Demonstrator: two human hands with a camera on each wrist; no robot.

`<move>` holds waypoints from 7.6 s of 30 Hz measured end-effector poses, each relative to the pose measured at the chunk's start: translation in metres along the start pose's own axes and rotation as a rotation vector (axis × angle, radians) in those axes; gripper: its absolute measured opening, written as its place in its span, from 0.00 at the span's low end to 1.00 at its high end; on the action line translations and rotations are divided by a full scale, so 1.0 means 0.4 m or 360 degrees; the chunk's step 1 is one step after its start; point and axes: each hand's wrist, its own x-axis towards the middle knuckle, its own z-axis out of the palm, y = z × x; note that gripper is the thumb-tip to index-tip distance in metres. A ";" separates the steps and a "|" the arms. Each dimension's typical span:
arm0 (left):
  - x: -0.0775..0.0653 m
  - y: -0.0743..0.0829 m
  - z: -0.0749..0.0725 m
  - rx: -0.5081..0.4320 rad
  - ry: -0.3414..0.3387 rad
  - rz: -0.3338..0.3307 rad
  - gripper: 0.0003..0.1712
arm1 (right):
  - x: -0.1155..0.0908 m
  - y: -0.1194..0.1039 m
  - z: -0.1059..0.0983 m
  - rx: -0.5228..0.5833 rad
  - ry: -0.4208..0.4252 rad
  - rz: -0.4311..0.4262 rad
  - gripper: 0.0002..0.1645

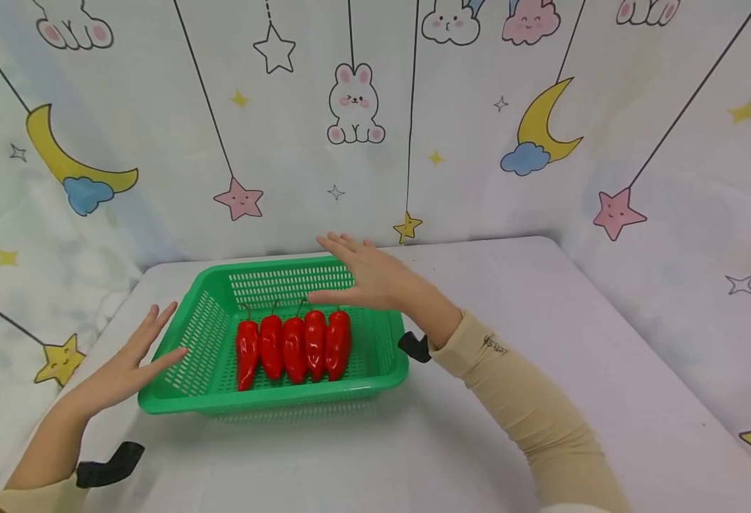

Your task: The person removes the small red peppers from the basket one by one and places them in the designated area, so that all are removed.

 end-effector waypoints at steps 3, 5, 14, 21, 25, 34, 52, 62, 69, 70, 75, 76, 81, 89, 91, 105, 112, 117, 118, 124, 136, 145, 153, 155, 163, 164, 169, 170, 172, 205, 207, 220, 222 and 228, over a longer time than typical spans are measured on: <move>0.006 -0.009 0.001 -0.0064 0.0000 0.0017 0.46 | 0.016 -0.010 0.005 0.0007 -0.0016 -0.0016 0.52; 0.010 -0.015 0.005 -0.0107 0.0000 0.0028 0.45 | 0.026 -0.016 0.009 0.0022 -0.0026 -0.0026 0.52; 0.015 -0.026 0.028 -0.0297 -0.0004 0.0018 0.43 | 0.062 -0.045 0.027 0.0059 -0.0066 -0.0069 0.50; 0.020 -0.031 0.037 -0.0376 -0.0040 -0.0086 0.42 | 0.097 -0.064 0.045 0.0068 -0.0103 -0.0084 0.50; 0.025 -0.029 0.039 -0.0389 -0.0038 -0.0096 0.43 | 0.113 -0.073 0.060 0.0077 -0.0141 -0.0069 0.50; 0.025 -0.034 0.042 -0.0426 -0.0030 -0.0103 0.42 | 0.149 -0.094 0.096 0.0100 -0.0170 -0.0094 0.49; 0.033 -0.058 0.043 -0.0608 -0.0079 -0.0194 0.41 | 0.215 -0.099 0.161 0.0057 -0.0226 -0.0142 0.49; 0.032 -0.063 0.046 -0.0831 -0.0144 -0.0211 0.41 | 0.241 -0.113 0.200 0.0019 -0.0294 -0.0191 0.48; 0.029 -0.067 0.046 -0.0895 -0.0178 -0.0190 0.40 | 0.256 -0.127 0.227 0.0060 -0.0323 -0.0252 0.47; 0.030 -0.067 0.046 -0.0904 -0.0180 -0.0187 0.40 | 0.257 -0.128 0.230 0.0062 -0.0325 -0.0255 0.47; 0.031 -0.068 0.049 -0.0938 -0.0182 -0.0180 0.40 | 0.264 -0.126 0.242 0.0059 -0.0330 -0.0273 0.48; 0.031 -0.068 0.050 -0.0941 -0.0180 -0.0183 0.39 | 0.266 -0.125 0.245 0.0064 -0.0331 -0.0270 0.48; 0.032 -0.068 0.053 -0.0933 -0.0165 -0.0187 0.39 | 0.273 -0.120 0.257 0.0043 -0.0341 -0.0257 0.47; 0.031 -0.069 0.055 -0.0934 -0.0159 -0.0157 0.39 | 0.281 -0.123 0.277 0.0046 -0.0380 -0.0212 0.48; 0.031 -0.070 0.055 -0.0936 -0.0163 -0.0155 0.39 | 0.282 -0.125 0.281 0.0052 -0.0388 -0.0213 0.48; 0.041 -0.066 0.058 -0.0935 -0.0178 -0.0152 0.39 | 0.285 -0.158 0.305 -0.0055 -0.0499 -0.0206 0.49; 0.041 -0.067 0.060 -0.0924 -0.0180 -0.0150 0.39 | 0.285 -0.160 0.320 -0.0137 -0.0545 -0.0161 0.50; 0.038 -0.064 0.058 -0.0921 -0.0183 -0.0137 0.39 | 0.286 -0.158 0.335 -0.0165 -0.0593 -0.0129 0.50; 0.037 -0.063 0.058 -0.0917 -0.0184 -0.0135 0.39 | 0.287 -0.159 0.338 -0.0170 -0.0602 -0.0130 0.50; 0.034 -0.065 0.059 -0.0909 -0.0182 -0.0151 0.39 | 0.290 -0.167 0.351 -0.0234 -0.0616 -0.0150 0.50; 0.028 -0.068 0.056 -0.0912 -0.0150 -0.0176 0.38 | 0.298 -0.177 0.371 -0.0393 -0.0630 -0.0149 0.49; 0.028 -0.068 0.058 -0.0915 -0.0156 -0.0147 0.38 | 0.299 -0.187 0.394 -0.0606 -0.0563 -0.0146 0.47; 0.030 -0.067 0.059 -0.0912 -0.0160 -0.0142 0.38 | 0.299 -0.202 0.398 -0.0668 -0.0599 -0.0078 0.46; 0.029 -0.067 0.059 -0.0906 -0.0158 -0.0139 0.39 | 0.300 -0.207 0.402 -0.0692 -0.0614 -0.0069 0.47; 0.027 -0.069 0.060 -0.0929 -0.0164 -0.0132 0.38 | 0.295 -0.222 0.422 -0.0814 -0.0629 -0.0021 0.50; 0.027 -0.069 0.060 -0.0930 -0.0164 -0.0128 0.38 | 0.295 -0.223 0.424 -0.0832 -0.0631 -0.0018 0.50; 0.029 -0.069 0.059 -0.0916 -0.0155 -0.0144 0.39 | 0.296 -0.224 0.430 -0.0881 -0.0653 -0.0005 0.52; 0.029 -0.069 0.059 -0.0913 -0.0153 -0.0147 0.39 | 0.297 -0.224 0.430 -0.0884 -0.0659 -0.0001 0.52; 0.029 -0.068 0.059 -0.0912 -0.0151 -0.0153 0.39 | 0.296 -0.224 0.431 -0.0888 -0.0670 0.0004 0.52; 0.029 -0.069 0.056 -0.0880 -0.0147 -0.0155 0.38 | 0.330 -0.188 0.381 -0.0183 -0.0558 -0.0156 0.50; 0.028 -0.070 0.057 -0.0888 -0.0149 -0.0156 0.38 | 0.326 -0.185 0.374 -0.0139 -0.0553 -0.0161 0.50; 0.028 -0.068 0.057 -0.0906 -0.0161 -0.0161 0.38 | 0.302 -0.181 0.306 0.0298 -0.0532 -0.0167 0.51; 0.028 -0.067 0.057 -0.0902 -0.0159 -0.0160 0.38 | 0.299 -0.176 0.298 0.0377 -0.0540 -0.0192 0.51; 0.028 -0.067 0.057 -0.0891 -0.0145 -0.0159 0.38 | 0.292 -0.168 0.269 0.0497 -0.0480 -0.0247 0.51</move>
